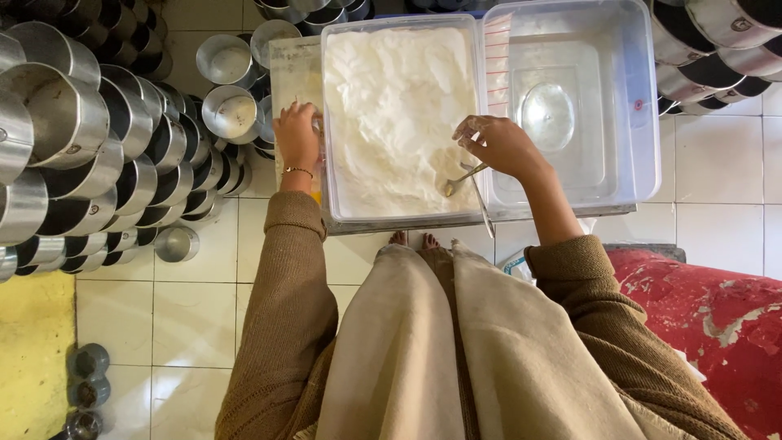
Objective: Coating small pieces of dough or food items in flour and placing them into a separate container.
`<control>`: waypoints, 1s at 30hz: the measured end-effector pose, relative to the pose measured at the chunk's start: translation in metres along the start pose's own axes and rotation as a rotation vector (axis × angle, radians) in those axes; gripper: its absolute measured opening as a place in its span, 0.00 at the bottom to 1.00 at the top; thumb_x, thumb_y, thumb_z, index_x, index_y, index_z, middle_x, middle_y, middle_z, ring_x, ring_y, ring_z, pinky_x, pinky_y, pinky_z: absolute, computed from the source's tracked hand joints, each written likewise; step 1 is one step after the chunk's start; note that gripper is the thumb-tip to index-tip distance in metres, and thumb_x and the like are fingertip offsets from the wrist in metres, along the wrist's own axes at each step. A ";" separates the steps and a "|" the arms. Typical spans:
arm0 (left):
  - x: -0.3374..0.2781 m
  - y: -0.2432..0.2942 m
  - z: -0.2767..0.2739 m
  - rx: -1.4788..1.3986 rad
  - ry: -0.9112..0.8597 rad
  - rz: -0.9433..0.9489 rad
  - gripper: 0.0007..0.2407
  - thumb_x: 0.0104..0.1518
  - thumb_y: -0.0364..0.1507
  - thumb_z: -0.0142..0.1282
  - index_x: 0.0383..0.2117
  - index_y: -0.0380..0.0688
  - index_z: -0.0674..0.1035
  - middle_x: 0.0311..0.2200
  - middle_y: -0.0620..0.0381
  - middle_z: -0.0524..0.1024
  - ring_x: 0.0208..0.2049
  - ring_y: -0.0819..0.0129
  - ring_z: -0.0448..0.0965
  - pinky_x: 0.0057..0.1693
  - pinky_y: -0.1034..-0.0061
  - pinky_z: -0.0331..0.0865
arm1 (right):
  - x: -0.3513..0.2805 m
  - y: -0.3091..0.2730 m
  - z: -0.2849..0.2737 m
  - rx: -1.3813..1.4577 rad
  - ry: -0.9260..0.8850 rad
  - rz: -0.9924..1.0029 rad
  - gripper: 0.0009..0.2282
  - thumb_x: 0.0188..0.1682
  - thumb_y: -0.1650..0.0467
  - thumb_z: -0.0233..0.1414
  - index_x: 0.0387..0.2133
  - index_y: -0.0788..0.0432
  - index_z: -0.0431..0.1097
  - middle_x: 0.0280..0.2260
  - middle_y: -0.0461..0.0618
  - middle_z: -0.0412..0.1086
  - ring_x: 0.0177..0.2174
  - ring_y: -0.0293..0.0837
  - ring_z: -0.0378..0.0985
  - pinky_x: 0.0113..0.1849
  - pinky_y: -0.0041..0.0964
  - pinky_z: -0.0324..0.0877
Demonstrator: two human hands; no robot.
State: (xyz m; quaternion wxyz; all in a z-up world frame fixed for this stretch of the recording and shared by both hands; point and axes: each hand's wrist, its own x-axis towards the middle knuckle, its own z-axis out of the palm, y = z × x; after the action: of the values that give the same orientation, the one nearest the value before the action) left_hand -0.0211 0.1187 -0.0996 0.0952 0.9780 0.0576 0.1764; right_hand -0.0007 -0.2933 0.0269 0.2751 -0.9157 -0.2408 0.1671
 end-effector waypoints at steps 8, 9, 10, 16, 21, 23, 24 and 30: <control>0.002 -0.020 0.024 -0.264 0.099 -0.209 0.04 0.60 0.20 0.58 0.37 0.41 0.78 0.38 0.54 0.80 0.40 0.64 0.79 0.50 0.63 0.68 | 0.005 -0.012 0.001 0.028 -0.044 0.024 0.08 0.56 0.66 0.52 0.42 0.53 0.77 0.44 0.44 0.78 0.36 0.42 0.82 0.40 0.40 0.76; 0.001 -0.029 0.033 -0.434 0.180 -0.270 0.03 0.62 0.21 0.58 0.38 0.40 0.77 0.36 0.55 0.80 0.37 0.67 0.79 0.48 0.67 0.70 | 0.009 -0.007 0.007 0.040 -0.050 -0.006 0.08 0.56 0.66 0.52 0.41 0.53 0.77 0.44 0.44 0.78 0.36 0.41 0.83 0.41 0.39 0.77; 0.000 -0.029 0.030 -0.433 0.184 -0.271 0.03 0.62 0.21 0.58 0.38 0.40 0.77 0.36 0.55 0.80 0.37 0.67 0.79 0.48 0.67 0.70 | 0.012 -0.008 0.011 0.039 -0.049 -0.010 0.08 0.56 0.66 0.52 0.41 0.53 0.77 0.44 0.44 0.78 0.36 0.41 0.83 0.41 0.39 0.77; -0.018 -0.032 0.016 -1.310 0.125 -0.548 0.06 0.61 0.20 0.55 0.43 0.36 0.75 0.34 0.57 0.75 0.29 0.76 0.73 0.38 0.81 0.70 | 0.045 -0.041 0.047 0.231 -0.149 -0.215 0.08 0.55 0.65 0.53 0.43 0.54 0.75 0.42 0.44 0.79 0.39 0.42 0.83 0.43 0.39 0.79; -0.030 -0.040 0.019 -1.215 0.122 -0.537 0.08 0.56 0.22 0.60 0.40 0.31 0.80 0.33 0.57 0.78 0.29 0.78 0.75 0.36 0.83 0.70 | 0.077 -0.099 0.074 0.207 -0.282 -0.404 0.08 0.54 0.65 0.52 0.41 0.54 0.75 0.43 0.44 0.79 0.40 0.43 0.83 0.43 0.40 0.78; -0.032 -0.034 0.010 -1.135 0.141 -0.529 0.08 0.54 0.24 0.64 0.36 0.32 0.80 0.30 0.57 0.79 0.28 0.78 0.75 0.35 0.83 0.70 | 0.081 -0.116 0.082 0.162 -0.325 -0.406 0.09 0.54 0.65 0.52 0.41 0.53 0.75 0.43 0.45 0.78 0.39 0.45 0.82 0.43 0.42 0.77; -0.031 -0.030 0.006 -1.057 0.151 -0.516 0.08 0.52 0.25 0.67 0.32 0.32 0.81 0.28 0.58 0.79 0.27 0.78 0.76 0.34 0.83 0.70 | 0.082 -0.123 0.085 0.119 -0.361 -0.402 0.09 0.53 0.65 0.51 0.41 0.53 0.75 0.44 0.46 0.78 0.39 0.46 0.82 0.44 0.43 0.76; -0.031 -0.018 -0.014 -0.903 0.104 -0.511 0.12 0.48 0.26 0.72 0.25 0.31 0.76 0.21 0.55 0.77 0.22 0.75 0.77 0.32 0.77 0.69 | 0.072 -0.129 0.101 0.054 -0.346 -0.418 0.08 0.51 0.66 0.52 0.39 0.53 0.77 0.43 0.48 0.78 0.40 0.49 0.81 0.44 0.47 0.74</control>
State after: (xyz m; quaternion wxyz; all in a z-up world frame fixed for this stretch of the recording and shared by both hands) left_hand -0.0565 0.1340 -0.1004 0.5448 0.7840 0.2174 0.2030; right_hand -0.0300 -0.1182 0.0098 0.2827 -0.7962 -0.4635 0.2672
